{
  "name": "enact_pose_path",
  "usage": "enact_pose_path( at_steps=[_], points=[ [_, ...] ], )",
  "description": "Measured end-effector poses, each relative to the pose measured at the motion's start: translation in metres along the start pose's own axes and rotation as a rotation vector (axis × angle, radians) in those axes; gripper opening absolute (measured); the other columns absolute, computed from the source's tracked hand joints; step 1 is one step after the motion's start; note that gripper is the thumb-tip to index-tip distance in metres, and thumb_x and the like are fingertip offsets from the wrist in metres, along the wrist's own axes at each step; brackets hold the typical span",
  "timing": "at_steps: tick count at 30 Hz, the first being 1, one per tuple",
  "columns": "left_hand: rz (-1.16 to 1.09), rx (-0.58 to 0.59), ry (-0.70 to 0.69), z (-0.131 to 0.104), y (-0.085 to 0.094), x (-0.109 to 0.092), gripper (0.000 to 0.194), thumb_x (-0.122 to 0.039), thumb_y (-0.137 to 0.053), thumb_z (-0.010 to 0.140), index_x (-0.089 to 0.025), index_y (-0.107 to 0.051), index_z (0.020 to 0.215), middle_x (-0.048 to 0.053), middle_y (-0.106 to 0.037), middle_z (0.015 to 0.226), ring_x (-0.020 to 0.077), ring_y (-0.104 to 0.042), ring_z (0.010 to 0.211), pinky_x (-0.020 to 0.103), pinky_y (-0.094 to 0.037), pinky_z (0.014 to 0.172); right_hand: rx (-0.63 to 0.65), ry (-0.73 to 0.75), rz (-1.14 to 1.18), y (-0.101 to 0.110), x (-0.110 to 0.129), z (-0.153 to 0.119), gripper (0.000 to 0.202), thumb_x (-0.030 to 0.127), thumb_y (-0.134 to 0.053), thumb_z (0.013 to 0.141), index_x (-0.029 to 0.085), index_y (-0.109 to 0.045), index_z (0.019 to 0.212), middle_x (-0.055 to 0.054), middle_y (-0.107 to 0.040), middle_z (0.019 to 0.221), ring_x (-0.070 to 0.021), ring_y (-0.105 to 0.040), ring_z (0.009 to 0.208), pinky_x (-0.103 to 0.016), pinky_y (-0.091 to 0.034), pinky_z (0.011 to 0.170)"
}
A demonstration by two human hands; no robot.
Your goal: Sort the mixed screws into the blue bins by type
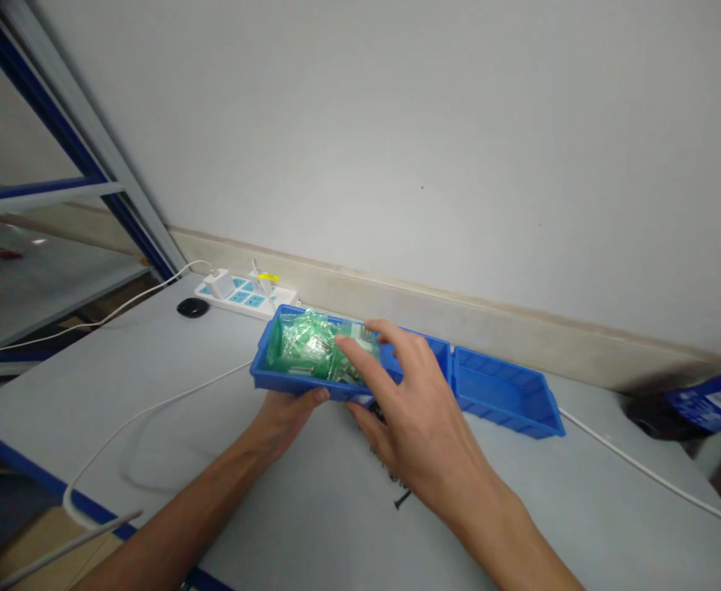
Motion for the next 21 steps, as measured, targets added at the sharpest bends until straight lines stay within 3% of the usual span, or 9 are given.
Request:
enact_pose_path(
  at_steps=[3,7,12,15,21],
  points=[
    [0.072,0.011,0.008,-0.005,-0.006,-0.003,0.083,-0.062,-0.079,0.074,-0.025,-0.048,0.142,0.013,-0.068,0.128,0.0331,-0.068,0.115,0.052,-0.060,0.094,0.131,-0.055,0.068,-0.005,0.013,-0.012,0.077,0.023,-0.061,0.092,0.025,-0.024,0.160,-0.015,-0.027,0.164,-0.0352,-0.037,0.146,-0.057,-0.044,0.112],
    [0.085,-0.016,-0.010,-0.007,-0.011,-0.014,0.096,-0.051,-0.089,0.065,-0.025,-0.043,0.145,0.011,-0.070,0.122,0.0310,-0.071,0.106,0.049,-0.062,0.088,0.088,-0.175,0.202,-0.004,0.023,-0.026,0.078,0.026,-0.059,0.093,0.025,-0.021,0.161,-0.012,-0.021,0.167,-0.0326,-0.032,0.150,-0.055,-0.038,0.117],
    [0.498,-0.022,-0.230,-0.008,-0.015,-0.047,0.095,-0.044,-0.091,0.064,-0.019,-0.045,0.144,0.014,-0.064,0.125,0.0303,-0.064,0.110,0.045,-0.056,0.092,-0.100,-0.411,0.549,-0.018,0.010,-0.057,0.079,0.023,-0.062,0.091,0.031,-0.024,0.160,-0.009,-0.029,0.165,-0.0320,-0.034,0.149,-0.056,-0.039,0.117],
    [0.743,0.078,-0.349,-0.006,-0.027,-0.062,0.102,-0.045,-0.088,0.067,-0.024,-0.036,0.152,0.014,-0.056,0.132,0.0318,-0.056,0.117,0.048,-0.052,0.096,-0.243,-0.585,0.894,-0.039,-0.002,-0.080,0.072,0.025,-0.054,0.097,0.031,-0.020,0.160,-0.010,-0.036,0.162,-0.0286,-0.044,0.144,-0.052,-0.045,0.113],
    [1.004,0.322,-0.377,0.002,-0.059,-0.059,0.107,-0.052,-0.083,0.069,-0.022,-0.031,0.157,0.015,-0.055,0.123,0.0328,-0.050,0.108,0.052,-0.045,0.097,-0.404,-0.770,1.047,-0.059,-0.021,-0.111,0.063,0.032,-0.058,0.095,0.027,-0.037,0.154,-0.013,-0.065,0.136,-0.0283,-0.067,0.119,-0.047,-0.057,0.099]
  ],
)
Point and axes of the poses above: each hand's wrist, its own z-axis towards the middle knuckle, its own y-axis out of the back of the hand, x = y × z, the point moved 6 cm from there along z, towards the middle knuckle
